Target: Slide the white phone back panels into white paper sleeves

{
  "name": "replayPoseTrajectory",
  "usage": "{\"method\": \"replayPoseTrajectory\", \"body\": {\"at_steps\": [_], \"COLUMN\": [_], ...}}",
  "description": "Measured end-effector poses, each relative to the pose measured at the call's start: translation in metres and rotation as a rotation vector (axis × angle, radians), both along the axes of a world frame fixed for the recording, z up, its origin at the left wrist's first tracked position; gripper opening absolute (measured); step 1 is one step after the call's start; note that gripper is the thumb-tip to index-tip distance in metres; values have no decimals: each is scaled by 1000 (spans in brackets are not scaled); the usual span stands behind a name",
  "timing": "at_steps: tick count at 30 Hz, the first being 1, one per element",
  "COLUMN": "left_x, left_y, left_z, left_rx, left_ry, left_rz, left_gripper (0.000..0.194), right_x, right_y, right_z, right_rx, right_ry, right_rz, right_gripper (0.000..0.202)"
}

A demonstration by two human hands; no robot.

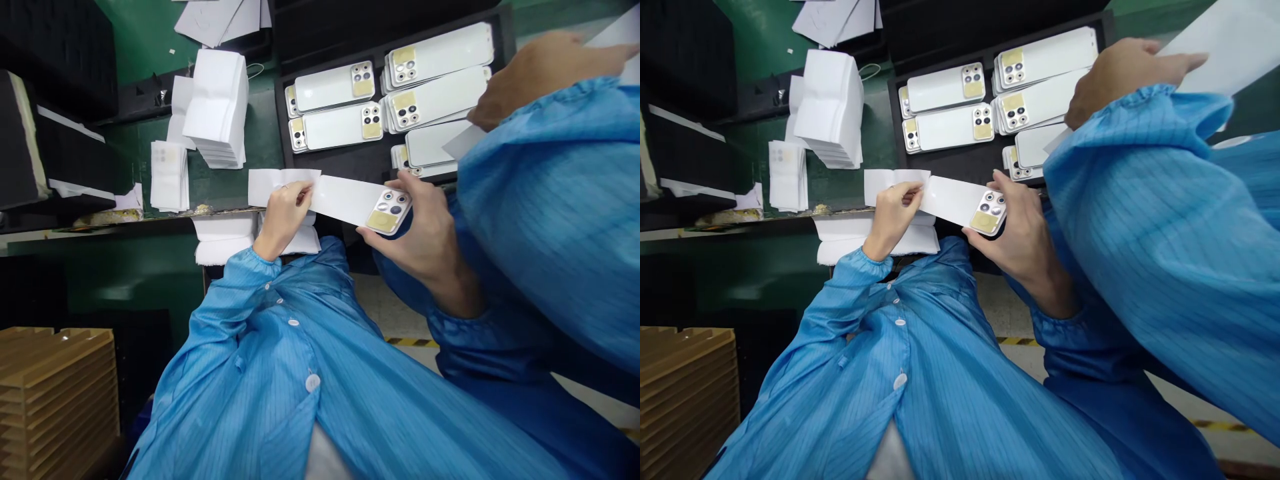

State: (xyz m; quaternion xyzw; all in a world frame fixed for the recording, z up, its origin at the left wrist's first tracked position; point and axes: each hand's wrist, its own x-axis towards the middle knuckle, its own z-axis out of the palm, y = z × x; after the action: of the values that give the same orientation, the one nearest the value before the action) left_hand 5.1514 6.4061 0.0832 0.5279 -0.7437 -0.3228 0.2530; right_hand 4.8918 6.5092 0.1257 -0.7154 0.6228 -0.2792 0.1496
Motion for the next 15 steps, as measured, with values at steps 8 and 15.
{"method": "replayPoseTrajectory", "body": {"at_steps": [8, 15], "left_x": [-8, -5], "left_y": [4, 7], "left_z": [5, 20], "left_rx": [-77, -112], "left_ry": [-92, -59], "left_rz": [-40, -84], "left_gripper": [25, 25], "right_x": [3, 1], "right_y": [-9, -21], "right_z": [-2, -13], "right_rx": [-98, -96], "right_ry": [33, -39], "right_rz": [84, 35], "right_gripper": [89, 92]}}
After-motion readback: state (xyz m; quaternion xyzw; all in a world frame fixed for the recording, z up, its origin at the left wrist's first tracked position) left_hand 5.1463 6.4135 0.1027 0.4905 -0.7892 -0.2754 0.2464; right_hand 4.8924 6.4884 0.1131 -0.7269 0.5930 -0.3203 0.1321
